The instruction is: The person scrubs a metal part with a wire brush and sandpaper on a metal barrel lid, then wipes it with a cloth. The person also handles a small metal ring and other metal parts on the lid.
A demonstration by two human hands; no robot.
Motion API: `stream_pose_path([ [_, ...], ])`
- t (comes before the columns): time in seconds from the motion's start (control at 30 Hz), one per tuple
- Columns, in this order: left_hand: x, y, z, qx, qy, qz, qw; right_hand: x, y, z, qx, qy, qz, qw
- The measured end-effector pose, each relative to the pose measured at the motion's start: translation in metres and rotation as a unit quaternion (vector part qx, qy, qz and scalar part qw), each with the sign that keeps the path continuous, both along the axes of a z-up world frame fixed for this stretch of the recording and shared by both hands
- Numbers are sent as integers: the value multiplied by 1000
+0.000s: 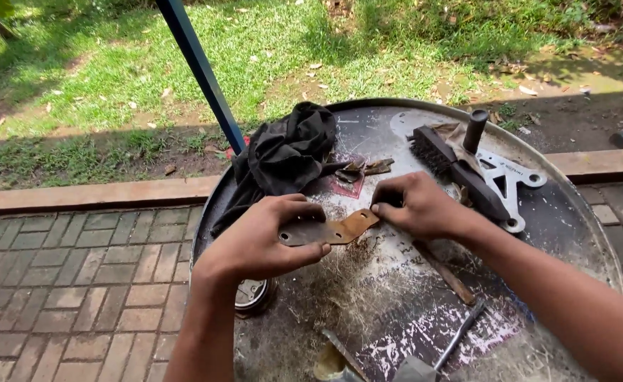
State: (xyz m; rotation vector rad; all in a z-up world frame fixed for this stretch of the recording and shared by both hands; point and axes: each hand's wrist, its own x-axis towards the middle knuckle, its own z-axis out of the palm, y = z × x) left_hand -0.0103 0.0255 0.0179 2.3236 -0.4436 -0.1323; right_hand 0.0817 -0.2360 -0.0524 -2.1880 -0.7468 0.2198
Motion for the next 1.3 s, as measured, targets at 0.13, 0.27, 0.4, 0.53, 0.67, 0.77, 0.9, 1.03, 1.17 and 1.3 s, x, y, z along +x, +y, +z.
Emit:
stream_pose_path([
  [0.13, 2, -1, 0, 12, 9, -2, 1000, -14, 10, 5, 15, -2, -29, 999],
  [0.27, -4, -1, -2, 22, 8, -6, 1000, -23, 12, 10, -4, 43, -40, 998],
  [0.4, 2, -2, 1, 32, -18, -21, 999, -23, 14, 13, -31, 51, -24, 998],
  [0.53, -3, -6, 6, 36, -20, -27, 999, -10, 15, 1, -33, 16, -27, 999],
  [0.67, -7, -10, 9, 72, -36, -40, 996, -5, 20, -4, -51, -60, -4, 997],
  [0.77, -7, -10, 8, 107, -44, -54, 992, -8, 23, 4, -60, -46, -7, 997],
  [0.9, -9, -11, 7, 106, -64, -57, 991, -5, 23, 9, -44, 68, -50, 995],
  [1.03, -9, -12, 7, 107, -51, -61, 991, -8, 27, 10, -33, 6, -11, 999],
  [1.17, -13, -12, 7, 119, -51, -53, 990, -7, 26, 1, -24, 32, -36, 999],
  [1.3, -14, -16, 15, 125, -32, -49, 990, -7, 26, 2, -11, 2, 1, 1000],
])
